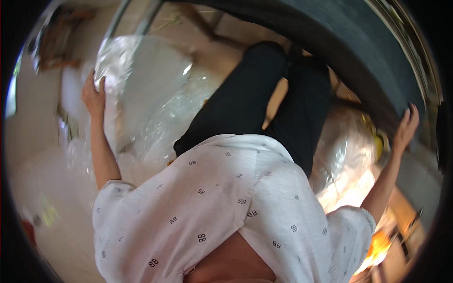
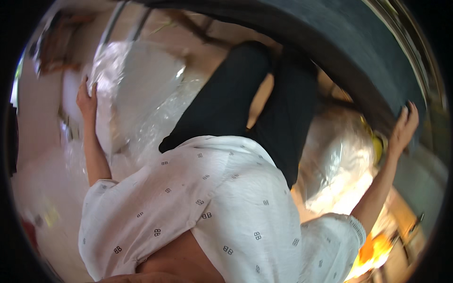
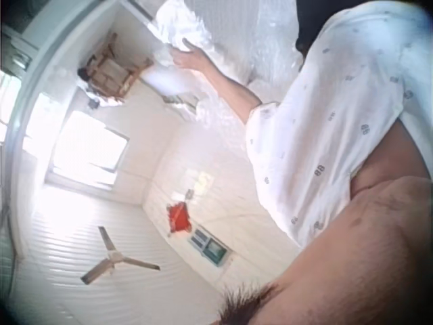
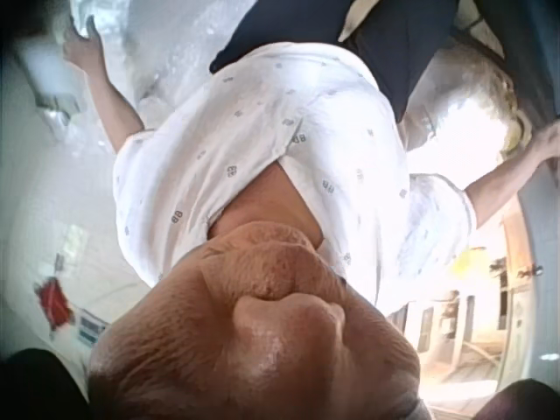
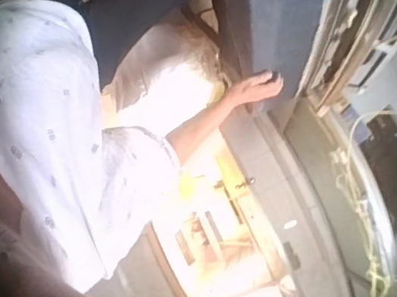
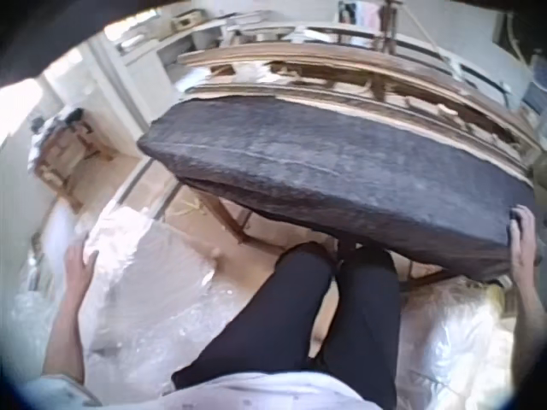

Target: Wrapping a large black cylindrical rubber or foam product with a plastic protective sheet.

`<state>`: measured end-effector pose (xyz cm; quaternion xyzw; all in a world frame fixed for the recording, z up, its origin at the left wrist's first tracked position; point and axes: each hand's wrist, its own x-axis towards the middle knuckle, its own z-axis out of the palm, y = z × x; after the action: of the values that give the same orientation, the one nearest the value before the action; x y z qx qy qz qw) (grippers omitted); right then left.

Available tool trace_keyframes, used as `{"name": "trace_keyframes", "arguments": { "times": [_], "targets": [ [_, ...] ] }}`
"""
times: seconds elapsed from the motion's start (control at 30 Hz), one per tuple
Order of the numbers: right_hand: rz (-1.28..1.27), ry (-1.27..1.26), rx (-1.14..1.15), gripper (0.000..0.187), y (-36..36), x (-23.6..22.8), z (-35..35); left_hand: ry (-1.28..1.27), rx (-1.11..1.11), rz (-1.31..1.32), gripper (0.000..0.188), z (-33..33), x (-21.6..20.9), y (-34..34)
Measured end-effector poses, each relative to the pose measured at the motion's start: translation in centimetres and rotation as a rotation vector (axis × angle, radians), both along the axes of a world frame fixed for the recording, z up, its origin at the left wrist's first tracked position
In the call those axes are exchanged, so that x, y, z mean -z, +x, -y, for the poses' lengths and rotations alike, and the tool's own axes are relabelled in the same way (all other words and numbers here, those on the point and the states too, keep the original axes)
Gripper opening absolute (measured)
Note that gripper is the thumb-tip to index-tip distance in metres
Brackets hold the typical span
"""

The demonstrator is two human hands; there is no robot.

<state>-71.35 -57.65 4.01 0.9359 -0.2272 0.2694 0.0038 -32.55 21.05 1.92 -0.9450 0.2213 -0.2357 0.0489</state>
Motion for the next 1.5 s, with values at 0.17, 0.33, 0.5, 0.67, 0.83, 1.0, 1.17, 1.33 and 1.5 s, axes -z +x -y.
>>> {"name": "trace_keyframes", "arguments": {
  "times": [0.17,0.33,0.5,0.67,0.83,1.0,1.17,1.33,1.5],
  "targets": [
    [-0.11,-0.031,0.107,0.034,-8.1,-1.0,-5.5,-0.263,0.284,-0.065,0.044,17.5,1.9,1.6],
    [0.088,0.205,0.244,0.024,-10.6,-1.9,-6.3,-0.356,0.571,-0.011,0.036,27.2,-1.3,4.4],
    [0.244,0.277,0.044,0.019,-1.4,-4.3,-5.0,-0.495,0.514,-0.12,0.033,31.7,-0.9,12.4],
    [0.349,0.3,-0.056,0.022,11.2,-4.0,-0.5,-0.461,0.192,-0.091,0.031,34.6,-0.7,16.0],
    [0.178,0.093,0.122,0.031,20.8,-2.7,6.4,-0.464,0.175,-0.135,0.029,35.9,-0.9,16.6],
    [0.056,0.236,0.211,0.036,24.1,-2.4,6.9,-0.437,0.151,-0.127,0.029,35.5,-1.3,16.2],
    [0.028,0.397,0.153,0.032,24.5,-2.8,7.3,-0.453,0.183,-0.107,0.029,35.1,-0.7,17.2],
    [-0.065,0.155,0.067,0.026,24.2,-3.1,6.0,-0.433,0.199,-0.098,0.028,35.2,-0.8,16.7],
    [0.196,-0.051,-0.065,0.019,22.9,-2.2,4.4,-0.469,0.206,-0.122,0.026,35.0,-0.8,16.5]
  ]
}}
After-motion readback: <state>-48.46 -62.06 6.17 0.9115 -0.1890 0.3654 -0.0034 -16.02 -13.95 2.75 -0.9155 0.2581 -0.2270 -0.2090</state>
